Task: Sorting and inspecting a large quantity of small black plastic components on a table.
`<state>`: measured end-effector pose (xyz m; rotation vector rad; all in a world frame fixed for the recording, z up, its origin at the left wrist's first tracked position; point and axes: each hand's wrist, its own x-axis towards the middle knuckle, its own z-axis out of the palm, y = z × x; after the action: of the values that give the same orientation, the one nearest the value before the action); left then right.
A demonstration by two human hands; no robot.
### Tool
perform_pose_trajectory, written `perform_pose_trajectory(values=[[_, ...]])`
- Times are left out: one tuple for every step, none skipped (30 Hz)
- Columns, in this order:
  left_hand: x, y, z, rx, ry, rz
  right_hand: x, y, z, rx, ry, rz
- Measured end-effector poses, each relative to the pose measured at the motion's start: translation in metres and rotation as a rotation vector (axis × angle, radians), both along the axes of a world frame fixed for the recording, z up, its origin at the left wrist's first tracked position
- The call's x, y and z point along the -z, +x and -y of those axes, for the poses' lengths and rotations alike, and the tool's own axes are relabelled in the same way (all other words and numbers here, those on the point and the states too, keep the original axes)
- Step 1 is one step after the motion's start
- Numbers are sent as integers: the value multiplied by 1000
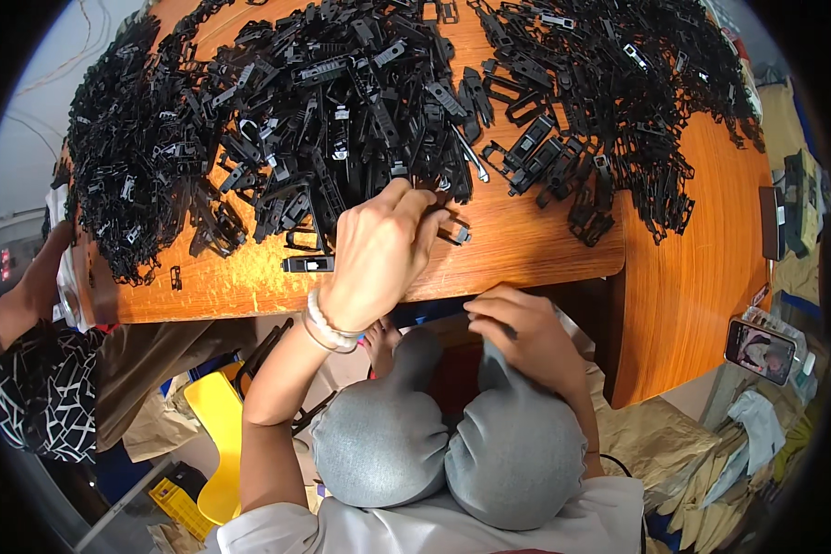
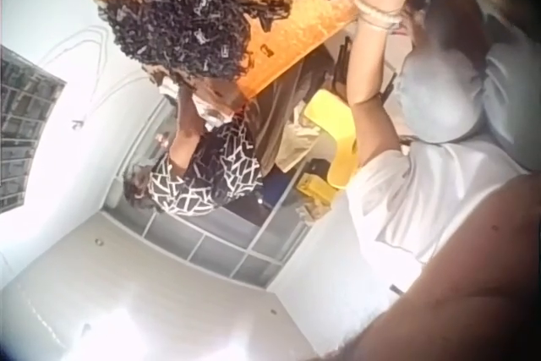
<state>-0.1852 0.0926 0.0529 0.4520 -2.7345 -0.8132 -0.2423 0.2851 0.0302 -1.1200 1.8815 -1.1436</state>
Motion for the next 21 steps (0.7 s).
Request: perform_pose_trajectory(values=[[1,-3,-2,13,-18,-32,-1,-3,0,36,-27,37],[3,-7,-4,27,-34,-64,-1,-7,0,74,-53,73],[6,-12,-5,74,-84,-122,-4,-8,5,148,-189,44],[6,-20,-6,74,-84,-124,-6,-12,9,148,-189,43],[5,-29,-8,128,-156,-155,-9,-15,13,261,-178,-58],[5,-38,-8,183,-227,-187,-9,-20,16,375,-165,-160],[4,-46,-8,245,-227,-162,-4,-23,18,439,-185,-247],[7,-53,-7,248,-225,-165,-2,-25,18,443,-183,-249],[11,-61,-5,309,-290,-164,-1,-28,15,542,-158,-351],[12,-66,-4,370,-357,-162,0,-31,12,640,-132,-453],[11,-68,-4,413,-405,-114,3,-35,6,694,-107,-571],[10,-69,-4,420,-400,-116,3,-37,1,700,-101,-572],[9,-68,-3,398,-317,-156,4,-40,-4,805,-58,-582],[7,-67,-2,373,-235,-195,4,-41,-7,909,-14,-591],[4,-66,-2,342,-200,-276,2,-43,-9,945,32,-520],[5,-65,-2,345,-199,-274,2,-43,-9,947,34,-519],[7,-62,-2,266,-21,-285,2,-44,-10,934,60,-543],[5,-61,-4,187,158,-295,2,-45,-11,921,86,-569],[-5,-55,-8,87,331,-132,5,-46,-12,924,89,-569],[-8,-52,-11,91,334,-132,10,-47,-15,879,116,-662],[-10,-49,-12,47,474,-168,13,-48,-17,829,139,-752]])
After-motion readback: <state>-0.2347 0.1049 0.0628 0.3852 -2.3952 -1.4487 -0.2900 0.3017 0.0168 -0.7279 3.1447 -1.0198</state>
